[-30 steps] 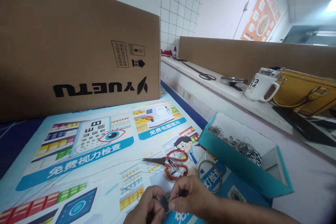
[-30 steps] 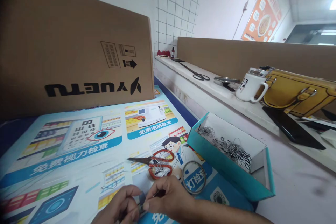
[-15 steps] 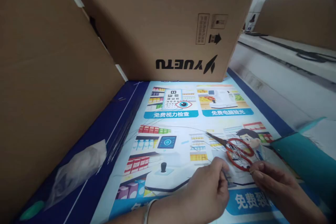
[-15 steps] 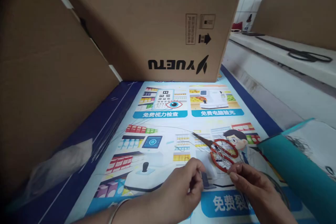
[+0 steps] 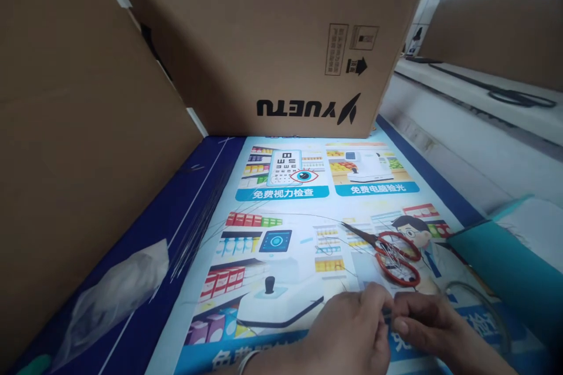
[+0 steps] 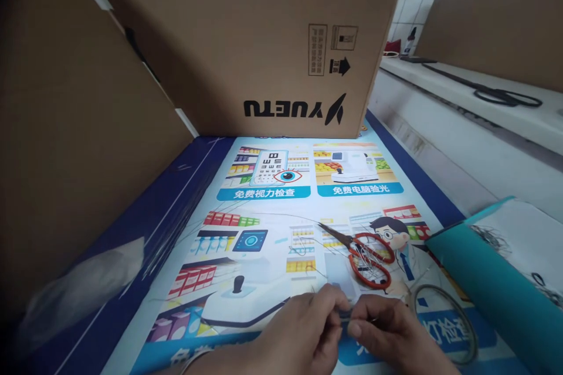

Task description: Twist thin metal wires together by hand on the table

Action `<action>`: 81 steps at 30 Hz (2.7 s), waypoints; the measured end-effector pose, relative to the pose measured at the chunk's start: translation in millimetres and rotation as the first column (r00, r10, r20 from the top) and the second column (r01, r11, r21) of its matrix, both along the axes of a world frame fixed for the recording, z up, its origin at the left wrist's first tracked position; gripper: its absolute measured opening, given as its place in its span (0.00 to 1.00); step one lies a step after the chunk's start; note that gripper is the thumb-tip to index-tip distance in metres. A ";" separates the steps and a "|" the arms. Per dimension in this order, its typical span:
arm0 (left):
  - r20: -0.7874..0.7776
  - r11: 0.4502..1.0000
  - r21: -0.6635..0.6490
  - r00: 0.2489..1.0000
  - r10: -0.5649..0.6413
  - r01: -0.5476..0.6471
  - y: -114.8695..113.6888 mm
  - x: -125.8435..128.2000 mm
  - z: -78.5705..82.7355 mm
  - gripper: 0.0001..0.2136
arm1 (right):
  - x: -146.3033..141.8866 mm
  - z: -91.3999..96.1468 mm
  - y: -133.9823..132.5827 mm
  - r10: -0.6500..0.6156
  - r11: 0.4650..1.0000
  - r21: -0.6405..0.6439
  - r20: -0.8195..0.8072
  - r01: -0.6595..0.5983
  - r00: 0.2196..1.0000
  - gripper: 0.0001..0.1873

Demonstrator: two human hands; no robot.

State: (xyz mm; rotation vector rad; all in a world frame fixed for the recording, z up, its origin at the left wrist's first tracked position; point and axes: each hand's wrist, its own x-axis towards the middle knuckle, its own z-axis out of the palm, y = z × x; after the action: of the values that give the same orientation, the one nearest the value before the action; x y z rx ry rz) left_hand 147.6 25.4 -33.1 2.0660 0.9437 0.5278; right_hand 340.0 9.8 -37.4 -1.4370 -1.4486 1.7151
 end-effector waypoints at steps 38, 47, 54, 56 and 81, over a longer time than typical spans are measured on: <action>0.341 0.822 -0.546 0.853 0.394 -0.162 42.1 -29.3 15.3 0.08 | -21.8 7.6 6.3 0.022 0.946 0.323 0.010 -0.024 1.000 0.06; 0.438 0.769 -0.628 0.763 0.474 -0.118 44.0 -22.1 -9.3 0.12 | -36.8 1.3 6.3 0.035 0.875 0.478 0.090 -0.074 0.995 0.06; 0.467 0.799 -0.595 0.771 0.433 -0.089 43.0 -22.1 -8.3 0.13 | -60.8 -2.7 11.0 0.076 0.772 0.602 0.231 -0.204 0.970 0.07; 0.472 0.802 -0.591 0.769 0.430 -0.086 43.6 -22.5 -9.0 0.14 | -64.5 -7.1 11.9 0.080 0.740 0.633 0.253 -0.228 0.964 0.07; 0.511 0.808 -0.585 0.741 0.435 -0.070 46.1 -23.3 -13.0 0.13 | -68.3 -17.5 12.5 0.078 0.693 0.649 0.366 -0.314 0.927 0.08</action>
State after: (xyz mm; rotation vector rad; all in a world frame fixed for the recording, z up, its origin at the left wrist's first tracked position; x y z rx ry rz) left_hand 124.2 71.5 -46.0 1.1181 0.8435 0.9197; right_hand 271.7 22.4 -54.9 -1.1559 -2.1880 0.8430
